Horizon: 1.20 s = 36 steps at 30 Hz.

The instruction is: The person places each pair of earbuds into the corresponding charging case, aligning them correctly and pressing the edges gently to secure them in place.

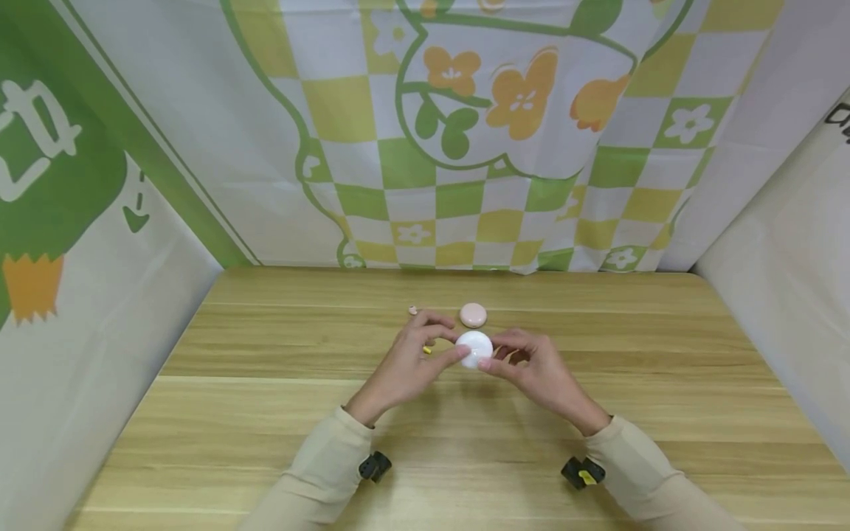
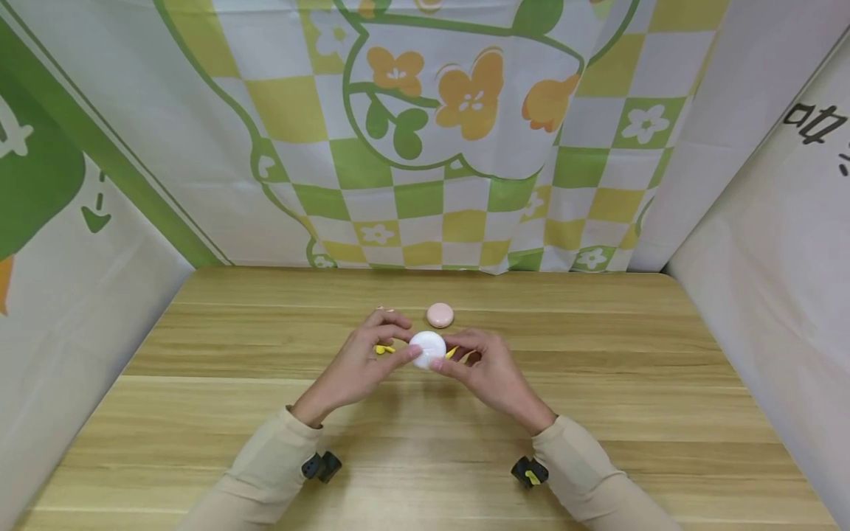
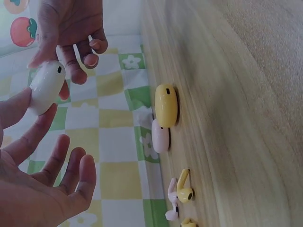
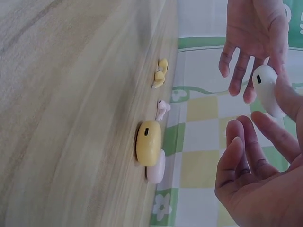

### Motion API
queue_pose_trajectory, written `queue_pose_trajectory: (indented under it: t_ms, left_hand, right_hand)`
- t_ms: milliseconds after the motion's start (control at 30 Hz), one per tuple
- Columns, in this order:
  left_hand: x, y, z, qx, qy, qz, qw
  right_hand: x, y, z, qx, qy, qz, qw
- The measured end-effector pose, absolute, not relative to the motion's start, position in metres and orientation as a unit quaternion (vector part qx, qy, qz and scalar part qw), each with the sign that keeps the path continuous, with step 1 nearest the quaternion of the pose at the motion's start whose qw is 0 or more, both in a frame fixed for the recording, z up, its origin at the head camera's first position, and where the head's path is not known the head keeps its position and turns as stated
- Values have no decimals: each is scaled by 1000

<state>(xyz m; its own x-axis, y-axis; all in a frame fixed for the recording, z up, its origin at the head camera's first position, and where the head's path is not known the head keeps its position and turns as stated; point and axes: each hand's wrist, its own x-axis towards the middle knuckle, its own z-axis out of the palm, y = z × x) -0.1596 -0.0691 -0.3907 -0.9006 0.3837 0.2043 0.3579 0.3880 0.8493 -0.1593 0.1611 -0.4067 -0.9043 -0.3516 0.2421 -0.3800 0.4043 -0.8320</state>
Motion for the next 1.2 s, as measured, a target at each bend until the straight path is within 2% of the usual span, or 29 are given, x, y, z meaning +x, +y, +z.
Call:
queue_pose_trajectory:
  t_ms: [133, 400, 567, 1200]
  left_hand:
    - [-160, -69, -392, 216, 828, 517, 19]
    - [-159, -68, -393, 204, 830, 519, 26]
    - [-158, -67, -392, 192, 831, 521, 39]
    - [-158, -66, -396, 199, 832, 515, 49]
  right_hand:
    - [-158, 160, -406, 246, -836, 489, 43]
    - [-157, 157, -407, 307, -837, 433, 135]
    - [-156, 155, -409, 323, -831, 421, 169]
    - [-156, 158, -410, 346, -829, 393, 196]
